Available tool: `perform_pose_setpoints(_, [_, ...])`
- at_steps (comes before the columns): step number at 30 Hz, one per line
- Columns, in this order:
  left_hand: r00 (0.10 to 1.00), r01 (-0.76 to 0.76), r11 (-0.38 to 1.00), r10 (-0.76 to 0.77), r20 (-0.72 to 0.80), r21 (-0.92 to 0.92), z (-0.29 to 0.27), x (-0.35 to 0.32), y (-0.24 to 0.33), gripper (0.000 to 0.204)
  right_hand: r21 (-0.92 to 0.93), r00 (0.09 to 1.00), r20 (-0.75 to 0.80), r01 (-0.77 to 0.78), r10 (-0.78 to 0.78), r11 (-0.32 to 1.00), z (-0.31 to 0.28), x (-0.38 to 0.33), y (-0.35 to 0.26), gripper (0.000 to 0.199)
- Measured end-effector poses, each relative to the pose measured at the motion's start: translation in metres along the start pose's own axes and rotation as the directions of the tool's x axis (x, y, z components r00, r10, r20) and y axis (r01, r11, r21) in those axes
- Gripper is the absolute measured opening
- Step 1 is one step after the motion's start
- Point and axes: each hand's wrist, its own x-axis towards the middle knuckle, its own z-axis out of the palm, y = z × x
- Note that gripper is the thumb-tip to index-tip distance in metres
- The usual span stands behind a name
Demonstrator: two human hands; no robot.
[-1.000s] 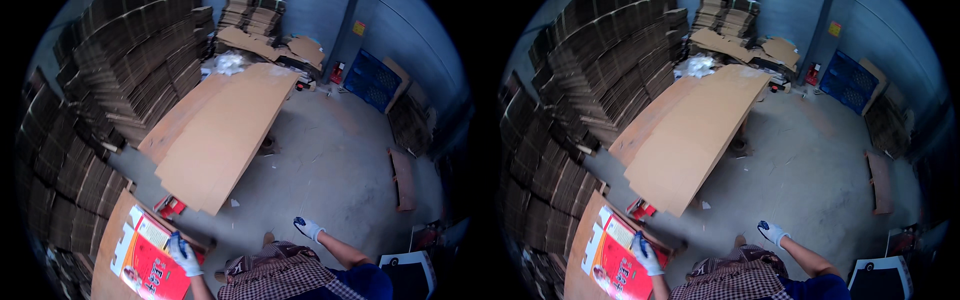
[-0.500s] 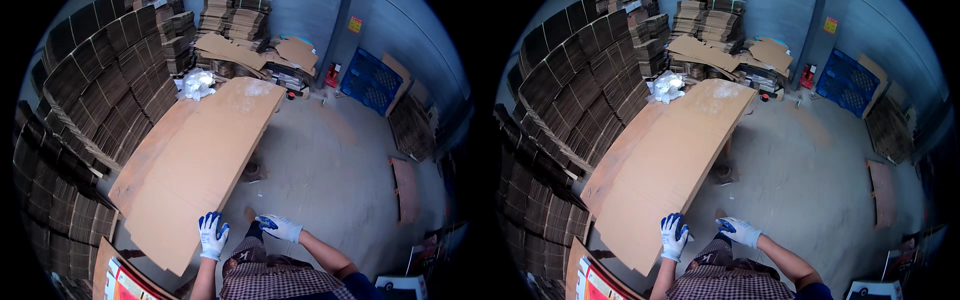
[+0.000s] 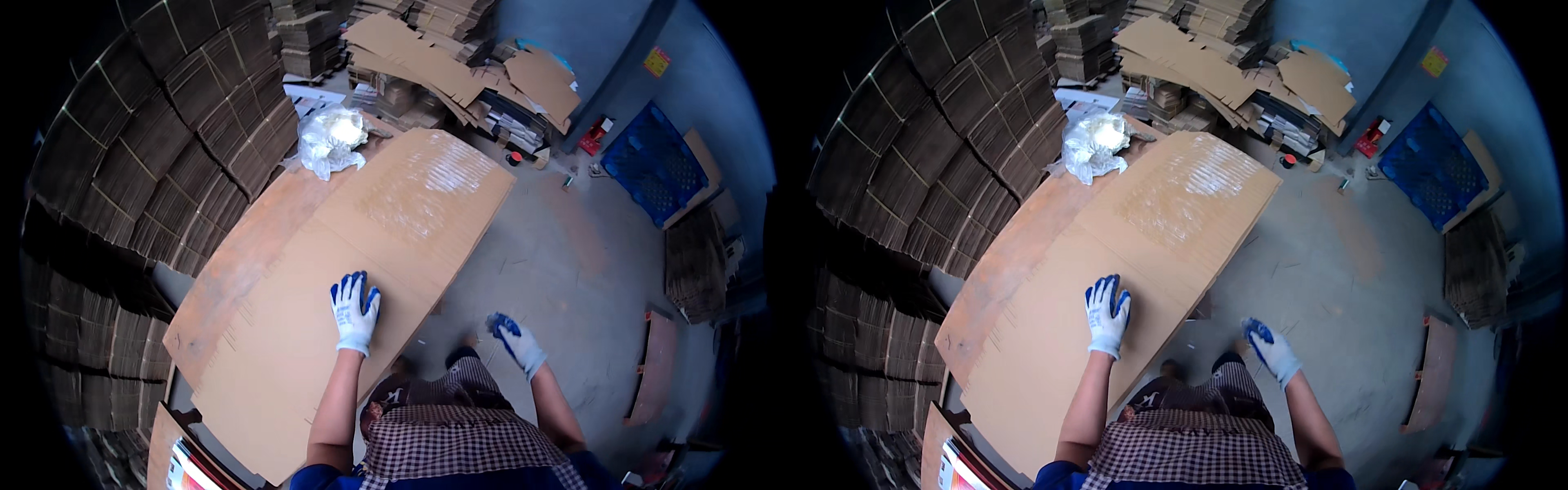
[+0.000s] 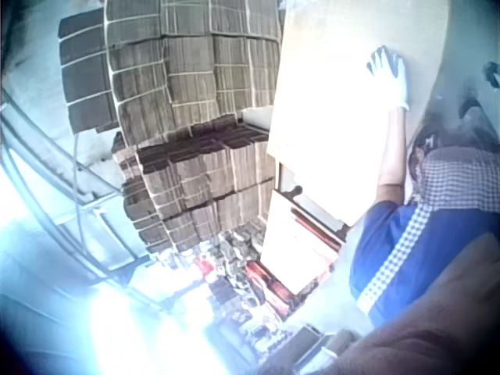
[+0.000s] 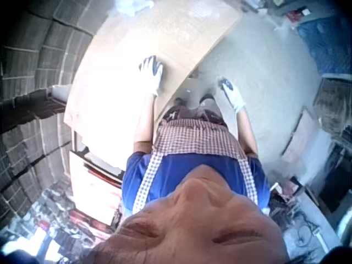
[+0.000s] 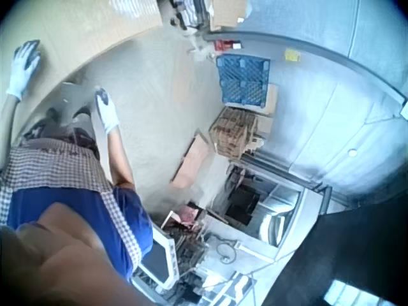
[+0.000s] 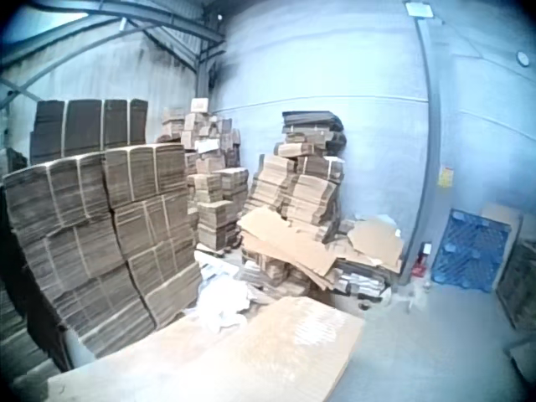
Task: The person applies a white paste to the grooves of a large flat cardboard sheet using a cloth. They then pick up a pre-printed red cardboard box, fold it into shape, and place it on the table. The person repeats this process with several boxes.
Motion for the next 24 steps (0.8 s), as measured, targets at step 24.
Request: perform_pose_setpoints(24, [0.891, 0.444, 0.857, -0.392, -0.228, 0.260, 0.080, 0.185, 0.003, 0.047, 0.607, 0.694, 0.634, -0.720, 0.340, 0.337, 0.171, 0.644, -0.135, 0.029])
